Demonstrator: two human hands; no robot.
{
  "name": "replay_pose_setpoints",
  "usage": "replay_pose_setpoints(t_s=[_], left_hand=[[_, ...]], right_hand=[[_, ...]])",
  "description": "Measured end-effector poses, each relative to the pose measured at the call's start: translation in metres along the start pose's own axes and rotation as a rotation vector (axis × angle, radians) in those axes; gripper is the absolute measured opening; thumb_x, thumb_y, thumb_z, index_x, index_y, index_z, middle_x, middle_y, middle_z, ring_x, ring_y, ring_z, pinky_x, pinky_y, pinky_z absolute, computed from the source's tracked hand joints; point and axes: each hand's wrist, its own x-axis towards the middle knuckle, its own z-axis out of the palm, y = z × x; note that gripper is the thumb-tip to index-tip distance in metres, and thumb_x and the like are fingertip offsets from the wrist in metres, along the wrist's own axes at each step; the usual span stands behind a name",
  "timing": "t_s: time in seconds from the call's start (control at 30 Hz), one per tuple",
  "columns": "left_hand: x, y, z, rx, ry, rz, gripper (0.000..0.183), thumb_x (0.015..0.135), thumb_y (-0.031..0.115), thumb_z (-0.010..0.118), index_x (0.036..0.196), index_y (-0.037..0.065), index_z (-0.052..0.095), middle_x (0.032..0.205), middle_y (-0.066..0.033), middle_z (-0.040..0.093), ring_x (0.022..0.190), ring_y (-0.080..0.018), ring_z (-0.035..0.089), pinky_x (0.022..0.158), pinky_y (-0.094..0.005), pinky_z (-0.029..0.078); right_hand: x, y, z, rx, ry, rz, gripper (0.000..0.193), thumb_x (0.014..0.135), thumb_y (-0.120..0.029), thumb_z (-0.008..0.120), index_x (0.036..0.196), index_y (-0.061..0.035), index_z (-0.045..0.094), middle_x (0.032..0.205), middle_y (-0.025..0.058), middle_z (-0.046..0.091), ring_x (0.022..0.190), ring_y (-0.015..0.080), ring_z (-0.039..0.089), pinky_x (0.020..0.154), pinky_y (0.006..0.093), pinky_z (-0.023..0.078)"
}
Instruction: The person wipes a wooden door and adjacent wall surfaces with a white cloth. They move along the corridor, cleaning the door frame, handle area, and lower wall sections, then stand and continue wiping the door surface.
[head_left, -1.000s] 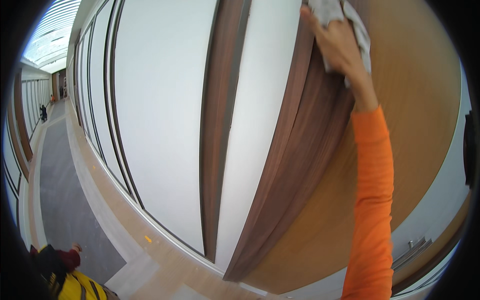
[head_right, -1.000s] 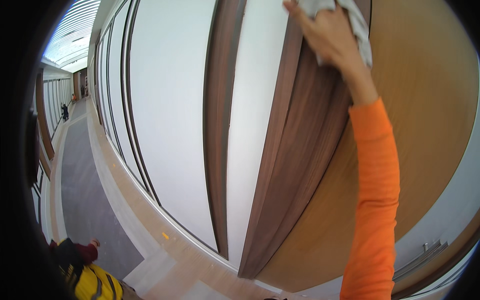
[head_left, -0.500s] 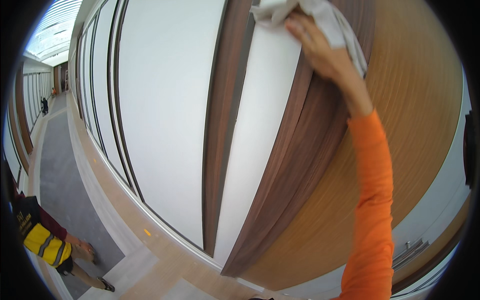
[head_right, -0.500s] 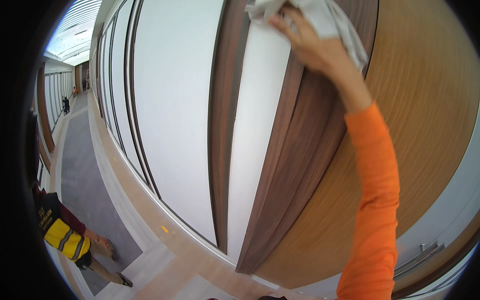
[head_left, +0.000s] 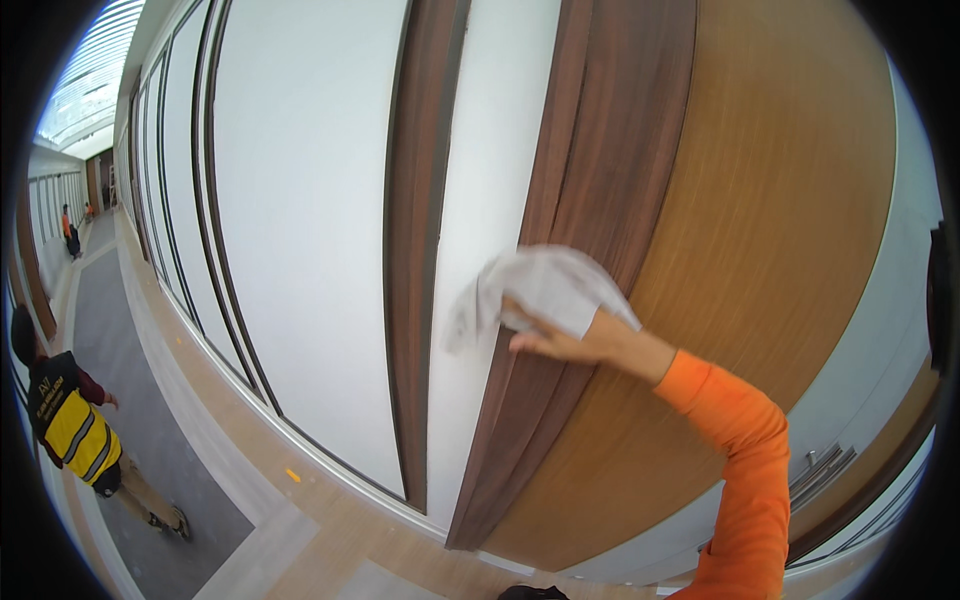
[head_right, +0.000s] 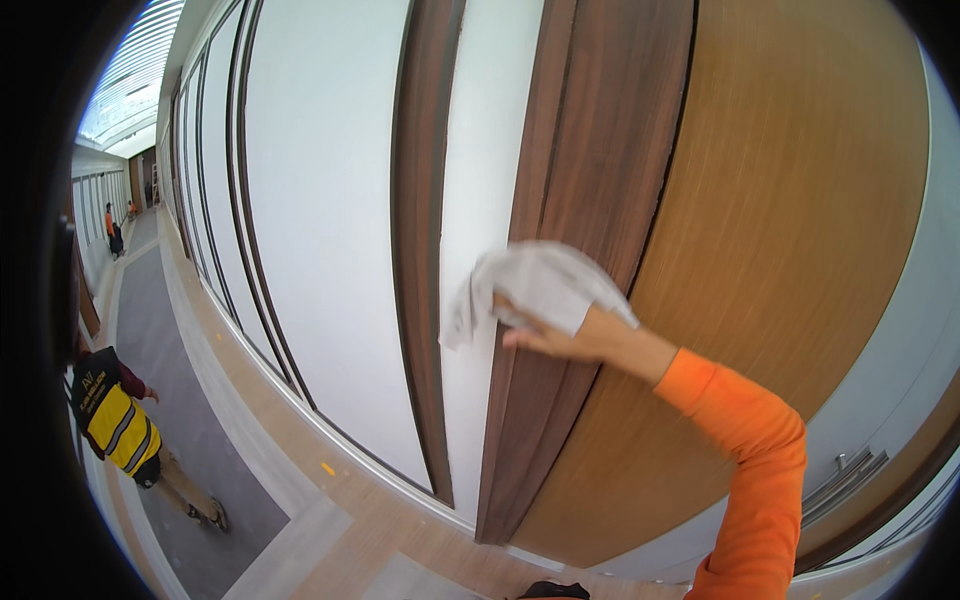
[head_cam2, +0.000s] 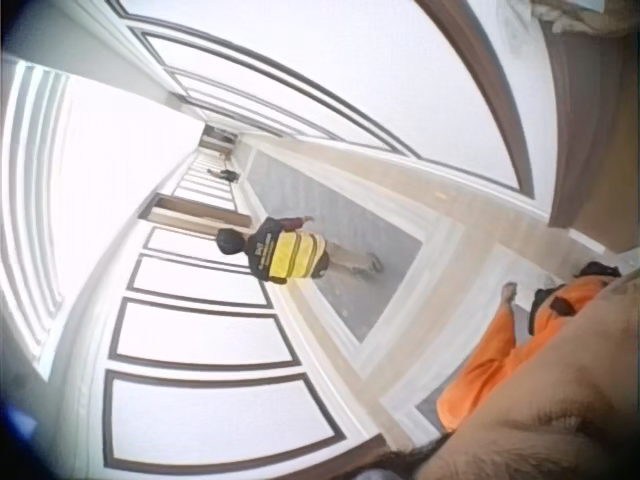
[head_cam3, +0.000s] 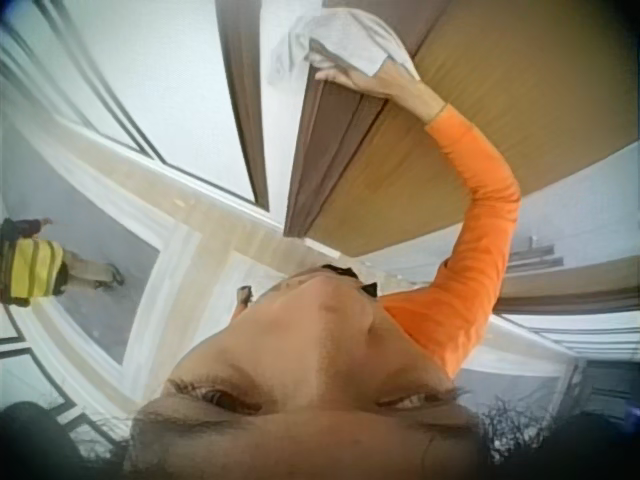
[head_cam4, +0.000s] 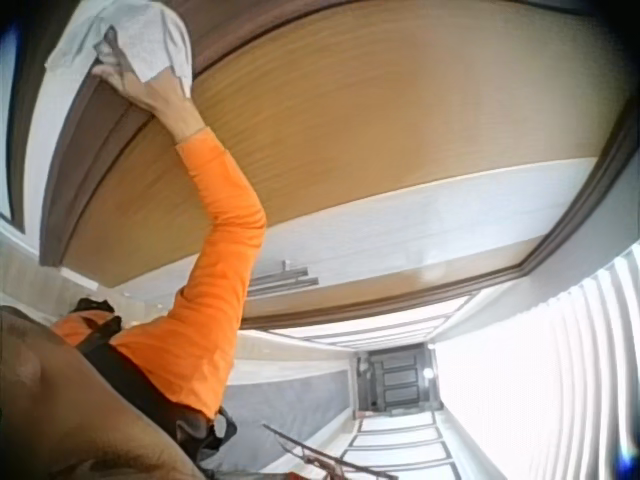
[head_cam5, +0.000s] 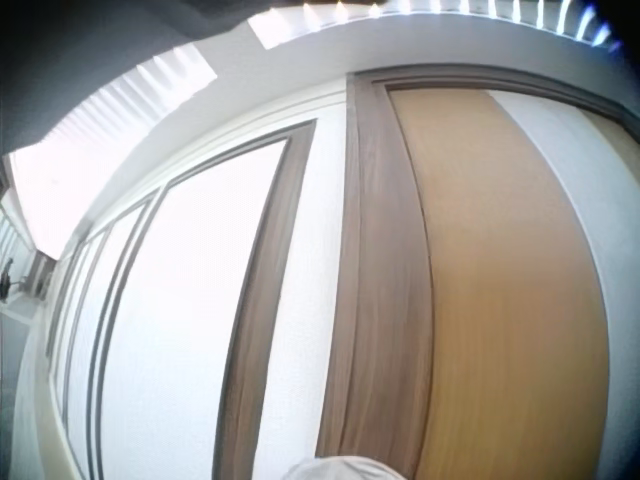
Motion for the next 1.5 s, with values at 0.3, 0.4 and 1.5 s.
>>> replay_pose_setpoints(t_s=[0.3, 0.4, 1.5], left_hand=[[-0.046, -0.020, 0.014, -0.012, 0.016, -0.062, 0.035, 0.099, 0.035, 0.069, 0.118, 0.007, 0.073, 0.084, -0.0099, 0.070, 0.061, -0.0216, 0.063, 0.052, -0.0382, 0.053], [-0.041, -0.020, 0.046, -0.034, -0.030, -0.144, 0.037, 0.100, 0.032, 0.070, 0.124, 0.003, 0.071, 0.091, -0.0127, 0.073, 0.067, -0.0239, 0.068, 0.056, -0.0386, 0.057], [-0.033, -0.058, 0.080, -0.024, 0.079, -0.240, 0.037, 0.099, 0.028, 0.073, 0.123, -0.001, 0.074, 0.092, -0.0127, 0.077, 0.073, -0.0210, 0.073, 0.059, -0.0350, 0.057]], right_hand=[[0.091, 0.115, -0.185, -0.309, 0.689, 0.389, 0.069, 0.115, -0.046, 0.042, 0.161, 0.0052, 0.040, 0.172, 0.0261, 0.031, 0.162, 0.0381, 0.026, 0.132, 0.0441, 0.022], [0.099, 0.171, -0.226, -0.360, 0.890, 0.313, 0.066, 0.113, -0.039, 0.047, 0.162, 0.0053, 0.038, 0.170, 0.0269, 0.034, 0.160, 0.0453, 0.026, 0.133, 0.0457, 0.021], [-0.216, -0.189, 0.211, 0.499, -0.528, 0.323, 0.038, 0.104, -0.033, 0.064, 0.131, -0.0064, 0.062, 0.101, 0.0074, 0.069, 0.083, 0.0214, 0.065, 0.072, 0.0356, 0.055]])
